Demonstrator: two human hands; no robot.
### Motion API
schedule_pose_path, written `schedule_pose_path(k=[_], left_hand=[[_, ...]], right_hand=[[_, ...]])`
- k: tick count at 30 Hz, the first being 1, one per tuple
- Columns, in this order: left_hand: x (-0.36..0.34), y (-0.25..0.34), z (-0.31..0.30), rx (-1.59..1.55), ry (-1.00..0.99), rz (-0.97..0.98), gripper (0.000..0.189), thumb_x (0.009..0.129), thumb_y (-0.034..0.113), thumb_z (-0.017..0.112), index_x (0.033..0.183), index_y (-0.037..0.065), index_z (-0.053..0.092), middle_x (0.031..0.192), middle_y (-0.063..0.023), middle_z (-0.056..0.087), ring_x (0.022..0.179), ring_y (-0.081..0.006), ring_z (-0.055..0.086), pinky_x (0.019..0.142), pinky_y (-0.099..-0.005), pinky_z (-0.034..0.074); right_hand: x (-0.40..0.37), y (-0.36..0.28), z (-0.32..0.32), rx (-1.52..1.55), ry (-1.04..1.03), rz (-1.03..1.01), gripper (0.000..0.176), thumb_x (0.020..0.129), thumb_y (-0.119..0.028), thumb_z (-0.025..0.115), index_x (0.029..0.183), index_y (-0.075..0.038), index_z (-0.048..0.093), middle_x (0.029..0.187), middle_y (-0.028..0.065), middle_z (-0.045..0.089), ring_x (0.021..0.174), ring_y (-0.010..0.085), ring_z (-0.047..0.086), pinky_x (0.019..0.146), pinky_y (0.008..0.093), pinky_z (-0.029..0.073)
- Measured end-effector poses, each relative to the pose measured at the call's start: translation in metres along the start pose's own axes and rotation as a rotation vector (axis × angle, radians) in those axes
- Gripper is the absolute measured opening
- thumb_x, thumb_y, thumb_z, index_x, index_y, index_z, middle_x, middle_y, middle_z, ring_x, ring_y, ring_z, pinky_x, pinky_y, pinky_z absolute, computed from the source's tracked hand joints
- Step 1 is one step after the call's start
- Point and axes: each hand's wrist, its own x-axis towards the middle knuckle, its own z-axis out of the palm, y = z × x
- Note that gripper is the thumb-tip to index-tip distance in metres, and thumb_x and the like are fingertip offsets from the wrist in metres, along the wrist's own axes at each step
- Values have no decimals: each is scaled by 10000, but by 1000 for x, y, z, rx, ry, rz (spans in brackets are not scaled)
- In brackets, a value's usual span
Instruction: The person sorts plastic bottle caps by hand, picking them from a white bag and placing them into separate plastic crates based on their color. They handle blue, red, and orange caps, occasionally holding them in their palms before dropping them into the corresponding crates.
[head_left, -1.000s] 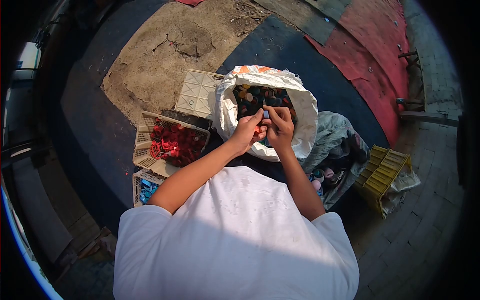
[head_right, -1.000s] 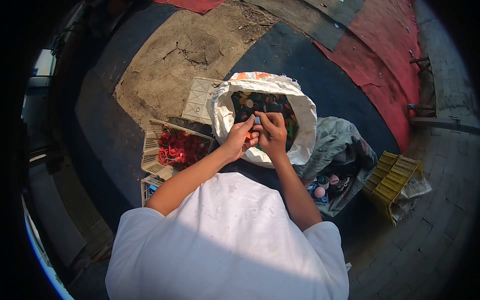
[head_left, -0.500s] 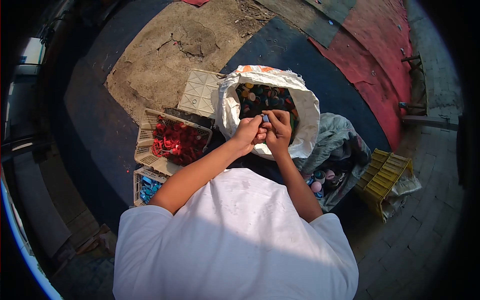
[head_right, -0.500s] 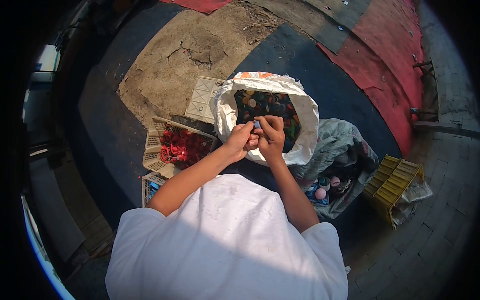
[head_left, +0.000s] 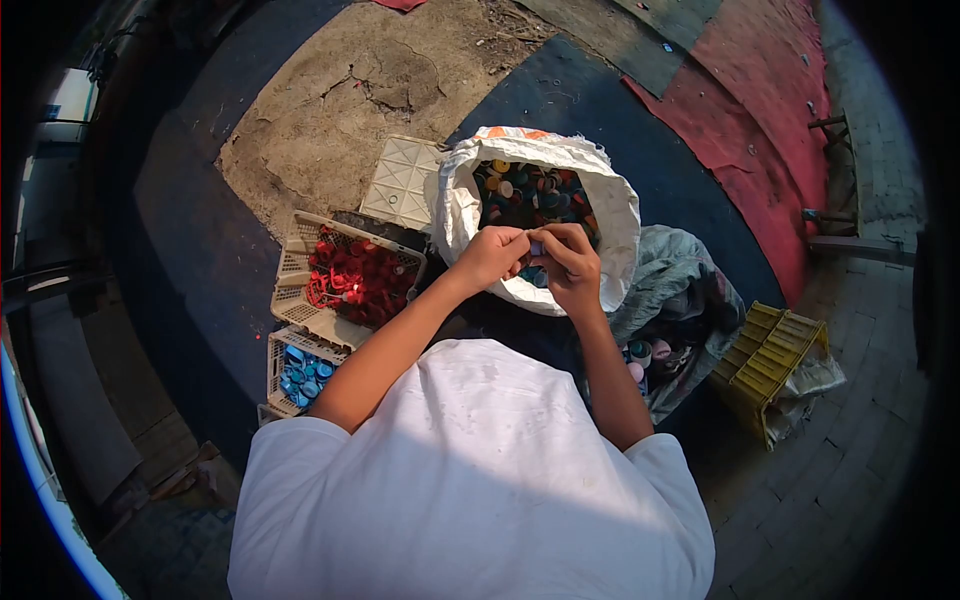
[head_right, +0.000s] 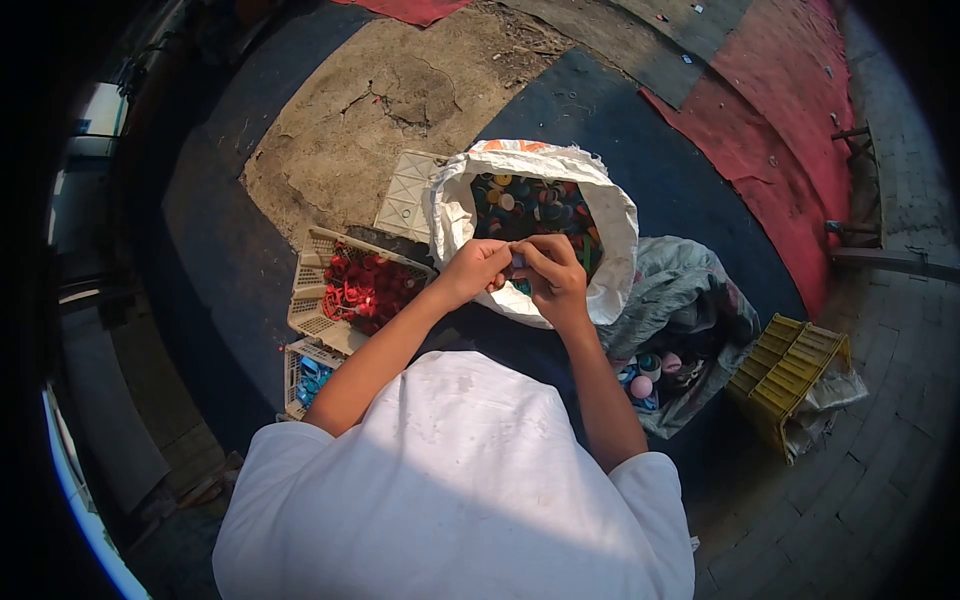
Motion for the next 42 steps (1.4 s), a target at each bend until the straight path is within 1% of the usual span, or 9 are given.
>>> schedule_pose_path(k=[12,15,18,20,23,28,31,36,42], left_hand=[[-12,1,19,-565,-71,-217,307,1062,253,499,897,44,652,603,44,504,478,-35,431,437,-190,323],[-6,-9,11,-786,-113,-450,266,1061,295,516,966,71,622,598,43,504,484,-34,477,431,-189,377],[-16,-9,23,-761,9,-360,239,1051,317,503,985,100,578,638,28,528,496,-43,500,459,-185,430],[-20,20,39,-742,166,-400,237,1037,301,501,955,92,574,668,22,534,513,-46,492,467,-185,378],[-9,2,27,-692,92,-271,259,1023,310,537,946,68,589,662,28,518,511,-58,467,469,-189,335],[-11,7,30,-617,124,-234,340,1007,354,543,878,42,583,650,14,499,518,-89,453,490,-235,335],[-9,9,29,-639,126,-246,355,1007,370,540,889,39,586,651,8,502,540,-93,471,495,-241,336],[-5,2,23,-607,104,-256,341,1011,370,534,925,45,596,665,-1,524,560,-95,506,479,-218,350],[-7,7,22,-502,173,-257,339,1023,380,512,941,63,600,726,-15,585,581,-103,566,438,-187,379]], right_hand=[[-3,-6,-23,-182,-143,-181,526,593,157,702,1066,-72,728,1035,102,648,971,311,613,796,397,538],[-4,-14,-22,-172,-181,-294,526,583,128,728,1064,-85,739,1037,95,646,980,300,605,800,393,540],[-4,-36,-4,-104,-281,-346,571,551,174,708,1067,-69,745,995,102,634,919,296,614,778,382,545],[4,-38,-8,-73,-119,-296,536,567,134,749,1057,-84,748,1005,90,628,911,277,618,764,367,546],[0,-16,-10,196,100,17,392,724,170,736,1065,-23,735,1016,94,638,859,183,655,756,278,538],[-20,39,-14,234,320,335,371,805,126,722,1140,-33,738,1100,105,636,920,195,668,785,272,545],[-18,21,-18,-209,116,328,376,850,44,729,1209,-70,727,1152,108,643,974,213,660,814,292,540],[-14,13,-8,102,-26,306,341,952,-97,670,1293,-84,692,1128,111,696,1018,184,665,843,294,527],[-9,19,6,349,39,435,193,917,-88,723,1090,-7,746,955,75,719,835,123,682,743,258,532]])
